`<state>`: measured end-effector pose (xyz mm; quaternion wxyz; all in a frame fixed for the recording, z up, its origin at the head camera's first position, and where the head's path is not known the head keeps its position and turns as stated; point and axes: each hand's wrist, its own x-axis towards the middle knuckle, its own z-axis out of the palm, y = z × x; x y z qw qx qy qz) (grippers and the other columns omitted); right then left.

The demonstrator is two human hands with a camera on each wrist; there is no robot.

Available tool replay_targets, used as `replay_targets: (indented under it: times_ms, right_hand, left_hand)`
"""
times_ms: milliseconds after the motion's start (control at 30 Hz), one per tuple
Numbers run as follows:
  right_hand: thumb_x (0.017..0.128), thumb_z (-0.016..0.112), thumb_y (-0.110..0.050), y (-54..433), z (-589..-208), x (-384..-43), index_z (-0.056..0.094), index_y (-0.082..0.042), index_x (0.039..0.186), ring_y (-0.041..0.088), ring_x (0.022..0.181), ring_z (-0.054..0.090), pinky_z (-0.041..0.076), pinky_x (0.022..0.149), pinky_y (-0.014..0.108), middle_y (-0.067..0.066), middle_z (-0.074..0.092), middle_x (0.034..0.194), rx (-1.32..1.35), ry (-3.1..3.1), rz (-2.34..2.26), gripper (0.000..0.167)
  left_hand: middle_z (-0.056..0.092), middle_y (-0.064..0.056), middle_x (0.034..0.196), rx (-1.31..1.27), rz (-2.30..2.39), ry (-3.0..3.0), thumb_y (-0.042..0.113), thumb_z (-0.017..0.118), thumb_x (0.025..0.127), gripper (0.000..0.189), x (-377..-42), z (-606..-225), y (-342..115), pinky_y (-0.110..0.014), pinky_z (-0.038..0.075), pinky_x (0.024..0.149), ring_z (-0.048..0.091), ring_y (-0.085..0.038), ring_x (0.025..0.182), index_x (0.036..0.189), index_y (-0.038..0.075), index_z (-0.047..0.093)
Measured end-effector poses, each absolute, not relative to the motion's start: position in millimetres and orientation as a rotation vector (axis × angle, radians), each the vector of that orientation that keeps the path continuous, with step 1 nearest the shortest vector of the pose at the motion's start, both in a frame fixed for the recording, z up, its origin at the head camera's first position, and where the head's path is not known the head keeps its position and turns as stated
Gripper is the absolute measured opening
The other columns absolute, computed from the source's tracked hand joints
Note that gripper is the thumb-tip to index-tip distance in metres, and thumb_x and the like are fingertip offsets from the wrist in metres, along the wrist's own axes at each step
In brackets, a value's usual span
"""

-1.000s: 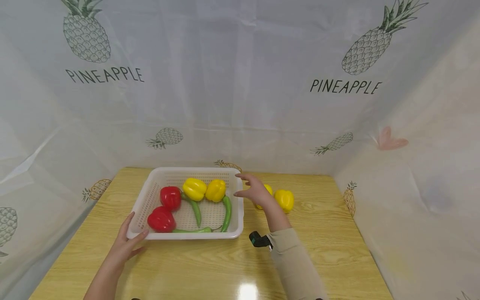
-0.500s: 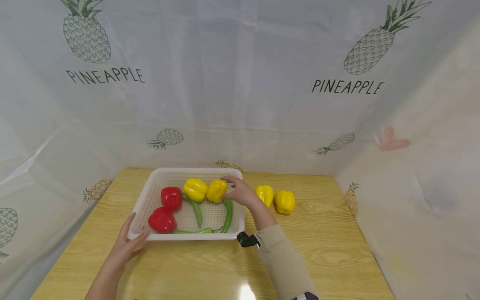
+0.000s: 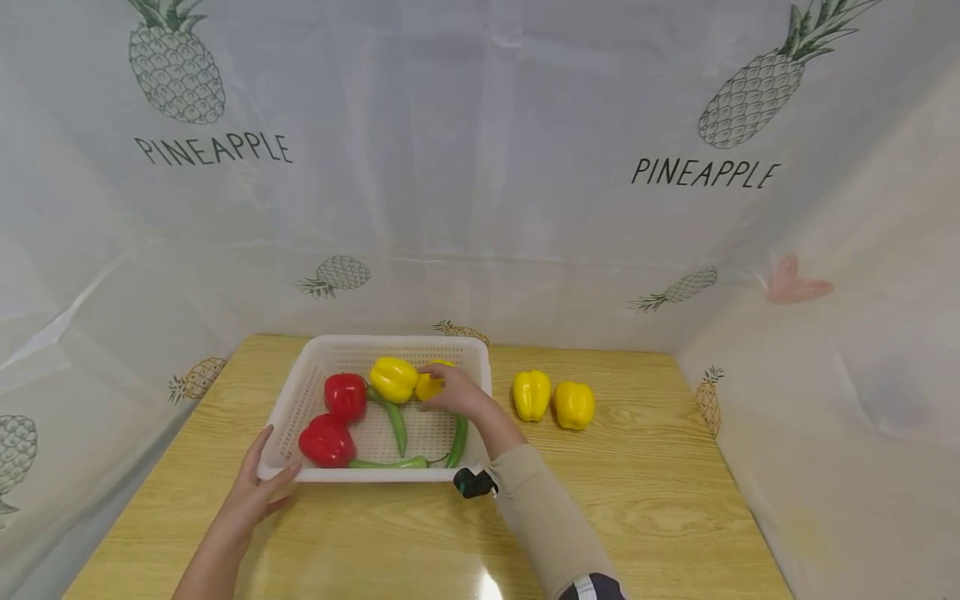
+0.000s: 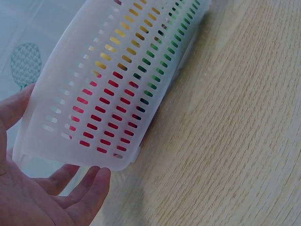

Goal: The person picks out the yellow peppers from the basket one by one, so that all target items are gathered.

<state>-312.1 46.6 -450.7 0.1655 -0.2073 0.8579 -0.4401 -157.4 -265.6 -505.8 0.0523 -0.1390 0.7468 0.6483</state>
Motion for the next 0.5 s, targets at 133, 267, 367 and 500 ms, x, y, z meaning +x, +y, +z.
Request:
replay_targets:
  times_ms: [133,267,367,500]
  right_hand:
    - [0.082,0.079,-0.010,38,-450,-316,0.054,-0.009,0.138,0.036,0.127,0.046,0.041,0.102,0.048,0.018,0.050,0.139,-0.578,2.468,-1.200,0.061]
    - [0.082,0.080,-0.013,30,-447,-319,0.054,-0.011,0.139,0.032,0.125,0.048,0.042,0.100,0.045,0.015,0.050,0.140,-0.560,2.467,-1.160,0.062]
    - [0.082,0.079,-0.011,25,-445,-322,0.053,-0.011,0.139,0.033,0.125,0.048,0.045,0.097,0.044,0.017,0.049,0.141,-0.568,2.436,-1.159,0.063]
    - [0.081,0.079,-0.009,21,-445,-328,0.053,-0.009,0.139,0.035,0.127,0.046,0.046,0.093,0.042,0.019,0.046,0.143,-0.577,2.406,-1.164,0.064]
  left_hand:
    - [0.013,-0.026,0.156,-0.428,1.969,2.267,0.024,0.066,0.094,0.095,-157,-506,-265,-0.054,0.048,0.089,0.037,-0.044,0.128,0.157,0.030,-0.005]
    - [0.013,-0.026,0.156,-0.430,1.970,2.264,0.024,0.066,0.094,0.095,-156,-506,-265,-0.055,0.048,0.089,0.036,-0.045,0.129,0.157,0.031,-0.005]
    - [0.015,-0.027,0.156,-0.439,1.972,2.268,0.023,0.065,0.094,0.094,-156,-506,-265,-0.054,0.048,0.089,0.037,-0.045,0.129,0.157,0.030,-0.004]
    - [0.015,-0.026,0.156,-0.448,1.981,2.266,0.021,0.065,0.094,0.094,-157,-506,-265,-0.052,0.048,0.088,0.038,-0.043,0.128,0.157,0.029,-0.004]
